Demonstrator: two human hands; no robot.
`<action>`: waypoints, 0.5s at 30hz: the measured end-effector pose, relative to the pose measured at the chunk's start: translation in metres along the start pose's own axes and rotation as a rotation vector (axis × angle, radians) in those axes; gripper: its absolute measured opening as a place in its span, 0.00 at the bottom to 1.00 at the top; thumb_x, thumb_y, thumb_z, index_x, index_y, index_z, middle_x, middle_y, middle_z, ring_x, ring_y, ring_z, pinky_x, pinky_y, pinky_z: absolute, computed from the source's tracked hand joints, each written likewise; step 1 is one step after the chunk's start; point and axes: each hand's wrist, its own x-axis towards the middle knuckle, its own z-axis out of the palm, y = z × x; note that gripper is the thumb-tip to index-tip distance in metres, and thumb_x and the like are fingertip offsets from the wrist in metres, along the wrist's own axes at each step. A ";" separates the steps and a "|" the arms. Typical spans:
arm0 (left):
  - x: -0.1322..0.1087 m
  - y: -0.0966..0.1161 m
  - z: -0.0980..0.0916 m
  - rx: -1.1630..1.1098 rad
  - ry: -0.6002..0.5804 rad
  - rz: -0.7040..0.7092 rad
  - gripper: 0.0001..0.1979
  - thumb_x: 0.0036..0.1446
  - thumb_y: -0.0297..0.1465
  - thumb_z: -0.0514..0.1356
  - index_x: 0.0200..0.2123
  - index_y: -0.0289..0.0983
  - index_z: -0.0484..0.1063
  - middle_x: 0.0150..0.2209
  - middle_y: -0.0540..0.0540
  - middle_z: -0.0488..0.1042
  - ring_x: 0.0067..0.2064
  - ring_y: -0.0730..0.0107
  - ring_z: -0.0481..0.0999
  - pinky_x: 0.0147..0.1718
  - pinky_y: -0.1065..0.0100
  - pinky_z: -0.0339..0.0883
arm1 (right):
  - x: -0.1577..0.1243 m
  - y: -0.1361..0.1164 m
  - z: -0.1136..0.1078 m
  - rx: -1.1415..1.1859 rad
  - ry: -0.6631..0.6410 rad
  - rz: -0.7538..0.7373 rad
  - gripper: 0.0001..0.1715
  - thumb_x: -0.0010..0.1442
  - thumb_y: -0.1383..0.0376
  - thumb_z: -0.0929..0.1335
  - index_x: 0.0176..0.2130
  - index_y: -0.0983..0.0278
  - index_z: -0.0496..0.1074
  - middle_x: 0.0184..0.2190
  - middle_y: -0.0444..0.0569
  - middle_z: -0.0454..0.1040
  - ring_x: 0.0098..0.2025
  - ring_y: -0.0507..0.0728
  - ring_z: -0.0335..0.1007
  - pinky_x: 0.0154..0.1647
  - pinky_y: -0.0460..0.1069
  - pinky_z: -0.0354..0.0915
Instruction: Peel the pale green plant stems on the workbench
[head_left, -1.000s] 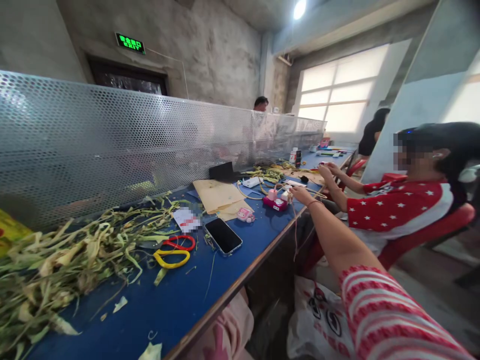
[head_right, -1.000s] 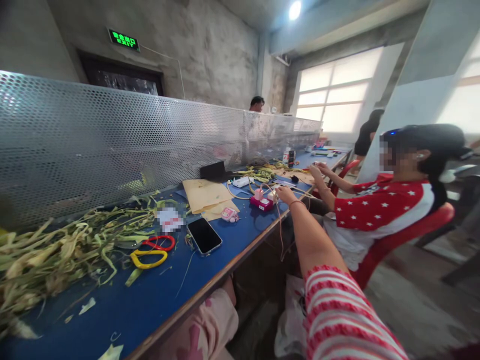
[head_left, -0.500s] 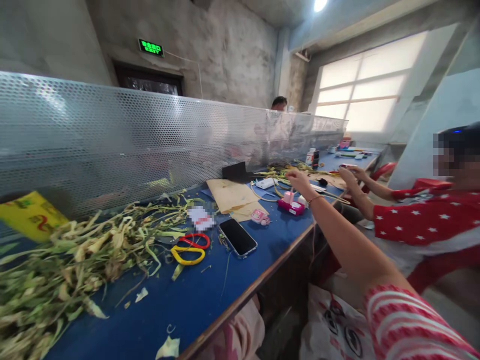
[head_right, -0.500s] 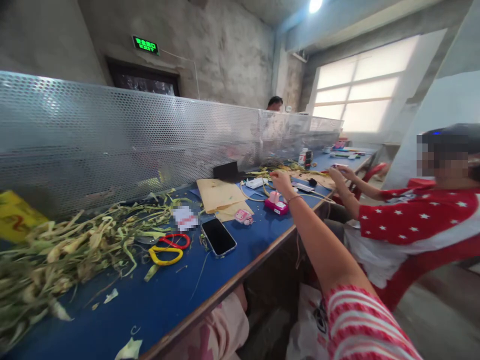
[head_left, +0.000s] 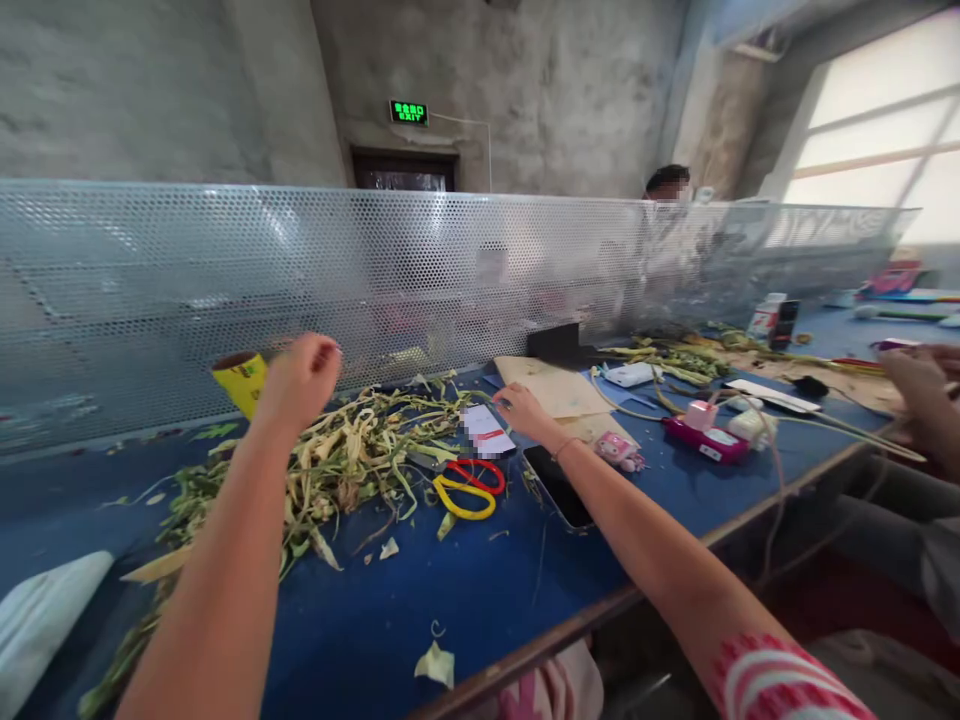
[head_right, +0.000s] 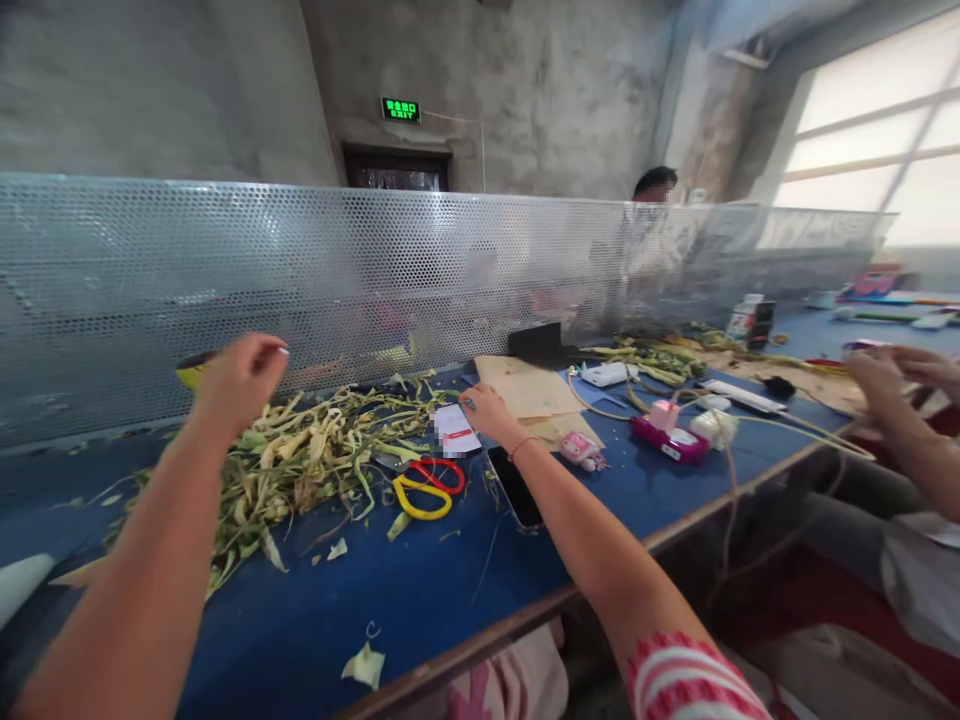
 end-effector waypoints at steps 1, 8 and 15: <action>0.001 -0.004 0.012 0.027 -0.277 0.050 0.16 0.55 0.35 0.48 0.42 0.31 0.66 0.38 0.45 0.71 0.38 0.71 0.69 0.41 0.69 0.61 | -0.002 0.004 0.006 -0.023 -0.011 0.020 0.13 0.54 0.70 0.62 0.40 0.63 0.70 0.43 0.52 0.67 0.47 0.57 0.60 0.49 0.52 0.56; -0.007 -0.042 0.094 0.366 -0.872 0.130 0.23 0.50 0.38 0.52 0.47 0.32 0.67 0.50 0.36 0.67 0.52 0.57 0.65 0.48 0.66 0.58 | -0.014 0.025 0.024 -0.092 -0.160 0.027 0.14 0.53 0.70 0.64 0.41 0.65 0.70 0.42 0.54 0.67 0.50 0.56 0.59 0.54 0.52 0.49; -0.021 -0.065 0.112 0.398 -0.844 0.056 0.25 0.50 0.40 0.53 0.50 0.38 0.64 0.52 0.37 0.65 0.52 0.56 0.65 0.47 0.63 0.58 | -0.018 0.022 0.022 -0.066 -0.280 0.037 0.16 0.54 0.67 0.62 0.44 0.64 0.68 0.44 0.54 0.67 0.51 0.58 0.58 0.52 0.54 0.51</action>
